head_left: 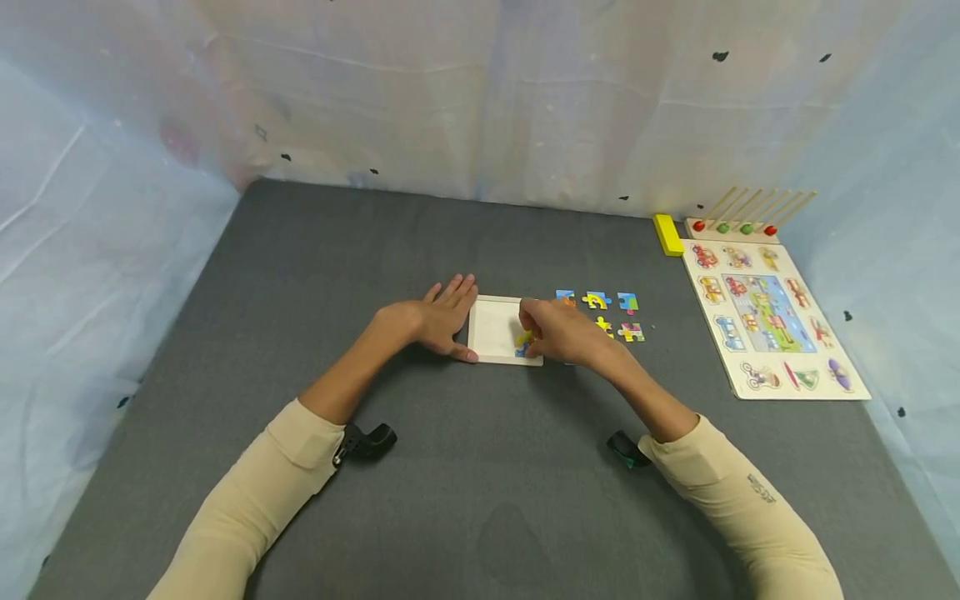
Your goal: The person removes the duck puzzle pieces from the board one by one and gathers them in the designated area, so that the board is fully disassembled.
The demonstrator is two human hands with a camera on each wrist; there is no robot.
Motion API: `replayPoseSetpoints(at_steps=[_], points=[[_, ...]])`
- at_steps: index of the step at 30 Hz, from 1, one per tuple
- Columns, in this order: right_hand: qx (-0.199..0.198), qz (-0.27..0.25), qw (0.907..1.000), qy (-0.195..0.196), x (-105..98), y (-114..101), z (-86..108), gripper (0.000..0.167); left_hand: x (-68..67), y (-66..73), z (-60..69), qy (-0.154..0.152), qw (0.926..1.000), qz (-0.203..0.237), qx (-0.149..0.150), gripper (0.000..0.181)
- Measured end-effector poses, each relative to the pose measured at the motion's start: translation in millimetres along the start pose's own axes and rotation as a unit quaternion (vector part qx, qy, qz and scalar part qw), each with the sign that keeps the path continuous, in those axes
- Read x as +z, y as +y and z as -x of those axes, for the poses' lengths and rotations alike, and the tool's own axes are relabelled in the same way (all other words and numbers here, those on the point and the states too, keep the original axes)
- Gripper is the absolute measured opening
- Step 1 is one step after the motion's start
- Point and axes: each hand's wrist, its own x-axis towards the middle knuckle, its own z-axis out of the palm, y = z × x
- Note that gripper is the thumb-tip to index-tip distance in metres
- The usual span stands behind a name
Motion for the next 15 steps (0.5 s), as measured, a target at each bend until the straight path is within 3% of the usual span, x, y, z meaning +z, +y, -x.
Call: replayPoseSetpoints(at_steps=[5,10,15], points=[[-0.036,-0.058,0.9973,0.028,-13,8,6.4,0.024,-0.3,-0.2,0.1,-0.001,1.0000,-0.002,0.003,0.117],[-0.022,-0.078,0.9948,0.062,-32,29,23.6,0.016,-0.4,0.2,-0.6,-0.002,1.0000,-0.004,0.006,0.118],[0.010,-0.063,0.9957,0.067,-49,56,49.0,0.014,-0.7,-0.9,-2.6,-0.003,1.0000,-0.003,0.003,0.118]])
